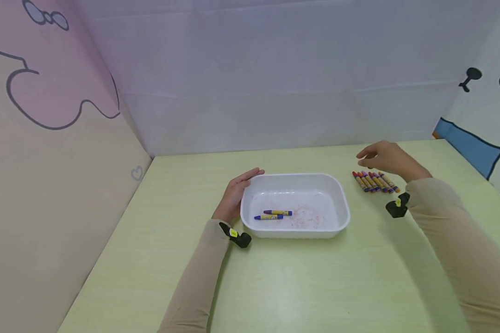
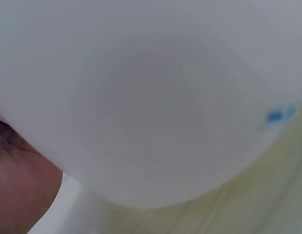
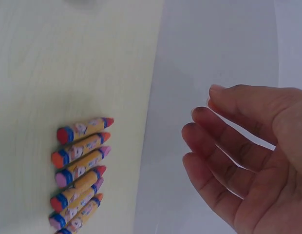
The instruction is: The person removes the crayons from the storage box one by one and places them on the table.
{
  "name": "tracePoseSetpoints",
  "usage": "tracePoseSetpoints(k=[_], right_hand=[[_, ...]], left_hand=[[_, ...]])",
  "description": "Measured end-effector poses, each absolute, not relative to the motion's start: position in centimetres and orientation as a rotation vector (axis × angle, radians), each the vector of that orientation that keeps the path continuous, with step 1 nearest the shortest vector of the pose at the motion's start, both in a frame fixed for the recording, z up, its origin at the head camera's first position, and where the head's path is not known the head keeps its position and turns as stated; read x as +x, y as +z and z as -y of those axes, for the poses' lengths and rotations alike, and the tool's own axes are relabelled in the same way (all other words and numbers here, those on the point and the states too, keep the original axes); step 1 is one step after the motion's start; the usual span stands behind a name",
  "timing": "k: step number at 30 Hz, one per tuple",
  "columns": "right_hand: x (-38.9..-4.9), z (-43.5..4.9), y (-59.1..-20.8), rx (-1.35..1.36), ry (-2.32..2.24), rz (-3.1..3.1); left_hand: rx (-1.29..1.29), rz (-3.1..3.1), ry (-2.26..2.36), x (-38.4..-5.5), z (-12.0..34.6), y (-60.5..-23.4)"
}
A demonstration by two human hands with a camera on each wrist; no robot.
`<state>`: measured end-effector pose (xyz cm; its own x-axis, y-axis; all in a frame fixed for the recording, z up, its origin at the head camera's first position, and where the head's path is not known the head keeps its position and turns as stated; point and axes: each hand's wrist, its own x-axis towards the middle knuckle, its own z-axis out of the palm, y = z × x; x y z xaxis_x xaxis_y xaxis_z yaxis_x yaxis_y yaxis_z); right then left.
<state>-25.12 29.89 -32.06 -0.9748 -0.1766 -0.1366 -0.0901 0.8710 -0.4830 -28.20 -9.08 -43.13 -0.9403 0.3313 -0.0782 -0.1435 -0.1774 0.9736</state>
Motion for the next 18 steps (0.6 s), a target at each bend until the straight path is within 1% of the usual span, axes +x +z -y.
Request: tracePoseSetpoints(k=[11,18], right_hand=[[-25.6,-24.5,-31.1,-0.385,-0.830,-2.823],[-26.3,-20.7,-31.5,-0.521,-0.849,-2.708]], left_hand=[[0.213,-1.778,2.179,-28.2,8.9,-43.1],[0.206,-1.772,2.198,-28.2,8.8,-43.0]])
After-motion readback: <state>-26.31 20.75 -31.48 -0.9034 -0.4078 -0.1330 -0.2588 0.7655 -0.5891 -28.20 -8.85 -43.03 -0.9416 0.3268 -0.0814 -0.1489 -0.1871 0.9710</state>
